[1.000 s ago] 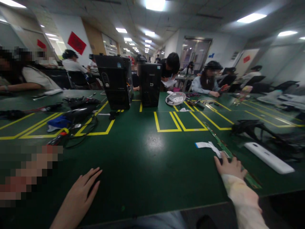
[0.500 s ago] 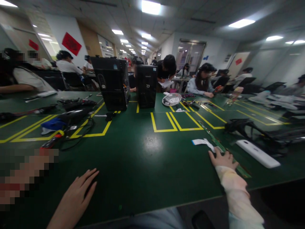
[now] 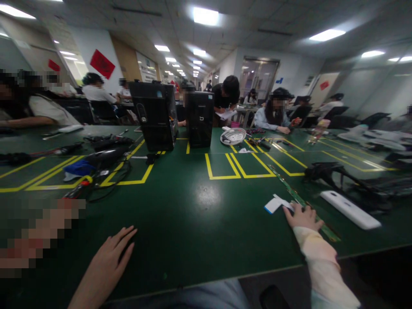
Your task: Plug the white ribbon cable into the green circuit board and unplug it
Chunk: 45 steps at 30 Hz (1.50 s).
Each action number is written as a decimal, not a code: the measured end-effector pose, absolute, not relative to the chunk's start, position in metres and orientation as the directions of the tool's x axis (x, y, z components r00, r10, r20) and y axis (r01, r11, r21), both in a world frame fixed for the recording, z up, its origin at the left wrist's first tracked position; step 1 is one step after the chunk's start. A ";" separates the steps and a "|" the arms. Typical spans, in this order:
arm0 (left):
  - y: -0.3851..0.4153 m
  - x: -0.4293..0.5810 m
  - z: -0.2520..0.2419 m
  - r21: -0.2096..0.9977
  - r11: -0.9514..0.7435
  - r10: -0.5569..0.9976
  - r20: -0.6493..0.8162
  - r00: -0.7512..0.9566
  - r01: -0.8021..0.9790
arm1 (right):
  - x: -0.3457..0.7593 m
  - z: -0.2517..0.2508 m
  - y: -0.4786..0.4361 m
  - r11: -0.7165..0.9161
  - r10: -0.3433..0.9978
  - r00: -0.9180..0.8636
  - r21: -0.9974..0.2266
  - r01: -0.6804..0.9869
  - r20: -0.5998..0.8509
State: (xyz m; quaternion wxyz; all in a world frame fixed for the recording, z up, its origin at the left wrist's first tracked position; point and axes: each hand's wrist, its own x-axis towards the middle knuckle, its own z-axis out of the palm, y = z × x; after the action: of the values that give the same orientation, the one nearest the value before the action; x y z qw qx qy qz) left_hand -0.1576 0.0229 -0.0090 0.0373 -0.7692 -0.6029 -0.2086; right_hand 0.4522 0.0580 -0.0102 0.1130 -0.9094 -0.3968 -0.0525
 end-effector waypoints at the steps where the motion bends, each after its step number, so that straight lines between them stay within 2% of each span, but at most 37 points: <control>1: 0.022 -0.157 -0.008 0.191 -0.266 0.911 0.369 0.182 0.945 | 0.453 -0.010 0.056 -0.651 0.719 0.672 -0.166 0.741 0.178; 5: 0.021 -0.156 -0.008 0.187 -0.256 0.913 0.370 0.174 0.948 | 0.458 -0.012 0.048 -0.592 0.758 0.608 -0.143 0.793 0.235; 9: 0.021 -0.157 -0.009 0.190 -0.255 0.914 0.366 0.173 0.948 | 0.468 -0.016 0.045 -0.447 0.836 0.448 -0.077 0.891 0.317; 14: 0.022 -0.157 -0.010 0.199 -0.257 0.917 0.360 0.174 0.946 | 0.463 -0.022 0.039 -0.261 0.906 0.287 -0.124 0.957 0.310; 19: 0.023 -0.158 -0.011 0.178 -0.261 0.917 0.354 0.186 0.949 | 0.391 -0.015 0.034 0.062 0.957 -0.013 -0.159 0.985 0.290; 25: 0.024 -0.159 -0.013 0.175 -0.268 0.912 0.364 0.190 0.947 | 0.249 0.009 0.047 0.489 0.871 -0.461 -0.213 0.846 0.169; 31: 0.024 -0.160 -0.014 0.252 -0.273 0.908 0.387 0.162 0.928 | 0.142 0.025 0.062 0.675 0.719 -0.693 -0.285 0.681 0.047; 37: 0.019 -0.159 -0.006 0.382 -0.238 0.931 0.351 0.098 0.893 | 0.091 0.027 0.057 0.726 0.666 -0.736 -0.335 0.601 0.122; 40: 0.017 -0.159 -0.003 0.401 -0.215 0.945 0.315 0.086 0.890 | 0.113 0.028 0.066 0.657 0.749 -0.646 -0.300 0.692 0.148; 42: 0.016 -0.159 -0.002 0.404 -0.203 0.952 0.294 0.084 0.892 | 0.154 0.029 0.078 0.481 0.875 -0.440 -0.258 0.838 0.201; 45: 0.016 -0.159 -0.002 0.402 -0.190 0.959 0.270 0.083 0.896 | 0.246 0.032 0.092 0.013 0.963 0.034 -0.171 0.985 0.266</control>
State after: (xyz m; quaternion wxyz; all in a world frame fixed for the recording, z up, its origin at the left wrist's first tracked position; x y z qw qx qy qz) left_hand -0.1585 0.0165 -0.0025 -0.0661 -0.7328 -0.6329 -0.2411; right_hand 0.2459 0.0924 0.0322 0.1566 -0.7016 -0.6942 -0.0347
